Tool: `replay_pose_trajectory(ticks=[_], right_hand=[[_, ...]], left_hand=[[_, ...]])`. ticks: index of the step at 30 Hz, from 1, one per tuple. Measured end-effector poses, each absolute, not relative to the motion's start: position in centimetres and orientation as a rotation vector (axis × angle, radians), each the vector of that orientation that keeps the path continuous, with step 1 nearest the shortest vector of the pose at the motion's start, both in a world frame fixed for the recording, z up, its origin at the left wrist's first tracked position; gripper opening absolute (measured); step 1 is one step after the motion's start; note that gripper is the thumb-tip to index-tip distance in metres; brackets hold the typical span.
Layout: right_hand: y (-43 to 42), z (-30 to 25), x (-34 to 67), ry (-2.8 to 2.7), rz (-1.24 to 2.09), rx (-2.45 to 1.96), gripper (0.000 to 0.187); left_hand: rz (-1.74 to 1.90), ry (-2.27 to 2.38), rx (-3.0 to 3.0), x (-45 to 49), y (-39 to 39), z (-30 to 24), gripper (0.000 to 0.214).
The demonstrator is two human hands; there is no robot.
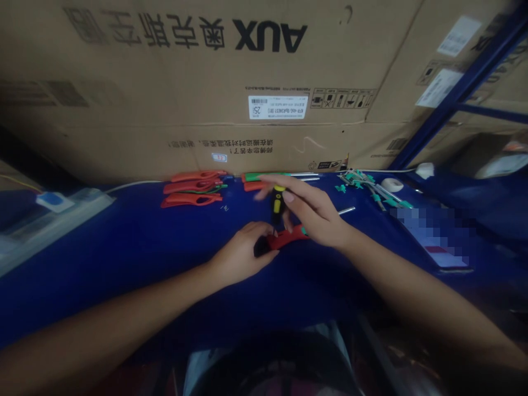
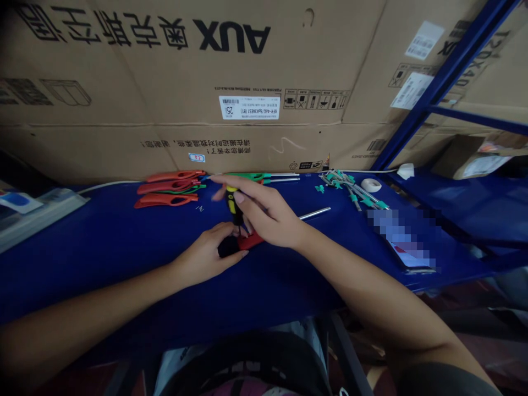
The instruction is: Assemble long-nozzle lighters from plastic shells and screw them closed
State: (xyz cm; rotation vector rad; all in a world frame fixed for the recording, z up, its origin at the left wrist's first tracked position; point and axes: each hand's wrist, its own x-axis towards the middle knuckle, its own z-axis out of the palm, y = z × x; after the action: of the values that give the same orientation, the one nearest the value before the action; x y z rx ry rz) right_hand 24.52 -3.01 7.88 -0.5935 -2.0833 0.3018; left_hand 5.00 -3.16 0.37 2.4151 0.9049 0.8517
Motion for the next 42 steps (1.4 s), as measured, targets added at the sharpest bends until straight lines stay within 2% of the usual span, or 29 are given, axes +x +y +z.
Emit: replay_pose_trajectory(ticks=[2, 4, 6, 8, 10, 12, 14, 17, 20, 22, 27, 32, 35, 37, 42], right_hand=[[-2.9, 7.6, 24.4, -2.044, 0.283, -0.574, 0.031], [-2.7, 7.3, 24.5, -1.975, 0.022, -0.532, 0.021], [-2.5, 7.2, 24.7, -1.970, -0.166, -0.511, 0.019], [-2.5, 7.4, 24.9, -2.056, -0.070, -0.530, 0.027], [-2.6, 7.5, 24.8, -2.130, 0.187, -0.566, 0.038], [-2.6, 7.5, 24.7, -2.115, 0.285, -0.572, 0.035], [-2.6, 7.4, 24.6, -2.041, 0.107, -0.561, 0.026], [-2.5, 7.2, 24.6, -2.006, -0.111, -0.572, 0.025], [-2.7, 7.5, 24.6, -2.127, 0.194, -0.636, 0.037], [-2.7, 7.7, 24.7, -2.141, 0.303, -0.618, 0.038], [-2.5, 7.4, 25.1, -1.994, -0.242, -0.488, 0.020], [-2.5, 6.9, 24.6, -2.042, 0.062, -0.607, 0.035], [-2.4, 6.5, 24.5, -1.937, -0.083, -0.566, 0.020], [-2.4, 6.5, 24.6, -1.925, -0.203, -0.536, 0.019], [-2.7, 7.1, 24.7, -2.095, 0.141, -0.580, 0.040]], left_hand=[[0.855, 0.899, 2.410, 5.0, -3.2, 0.4, 0.021], [0.854, 0.907, 2.405, 5.0, -3.2, 0.5, 0.022], [0.851, 0.910, 2.403, 5.0, -3.3, 0.6, 0.022], [0.839, 0.900, 2.404, 5.0, -3.3, 0.7, 0.021], [0.827, 0.888, 2.402, 5.0, -3.3, 0.7, 0.019], [0.830, 0.889, 2.402, 5.0, -3.3, 0.7, 0.018], [0.837, 0.900, 2.396, 5.0, -3.2, 0.6, 0.020], [0.844, 0.900, 2.385, 5.0, -3.2, 0.5, 0.023], [0.843, 0.876, 2.395, 5.1, -3.2, 0.6, 0.019], [0.831, 0.875, 2.398, 5.1, -3.3, 0.7, 0.018], [0.848, 0.896, 2.393, 5.0, -3.2, 0.5, 0.022], [0.840, 0.857, 2.370, 5.0, -3.2, 0.5, 0.019], [0.844, 0.870, 2.374, 5.1, -3.2, 0.5, 0.021], [0.847, 0.879, 2.383, 5.0, -3.2, 0.5, 0.022], [0.849, 0.858, 2.385, 5.0, -3.2, 0.5, 0.019]])
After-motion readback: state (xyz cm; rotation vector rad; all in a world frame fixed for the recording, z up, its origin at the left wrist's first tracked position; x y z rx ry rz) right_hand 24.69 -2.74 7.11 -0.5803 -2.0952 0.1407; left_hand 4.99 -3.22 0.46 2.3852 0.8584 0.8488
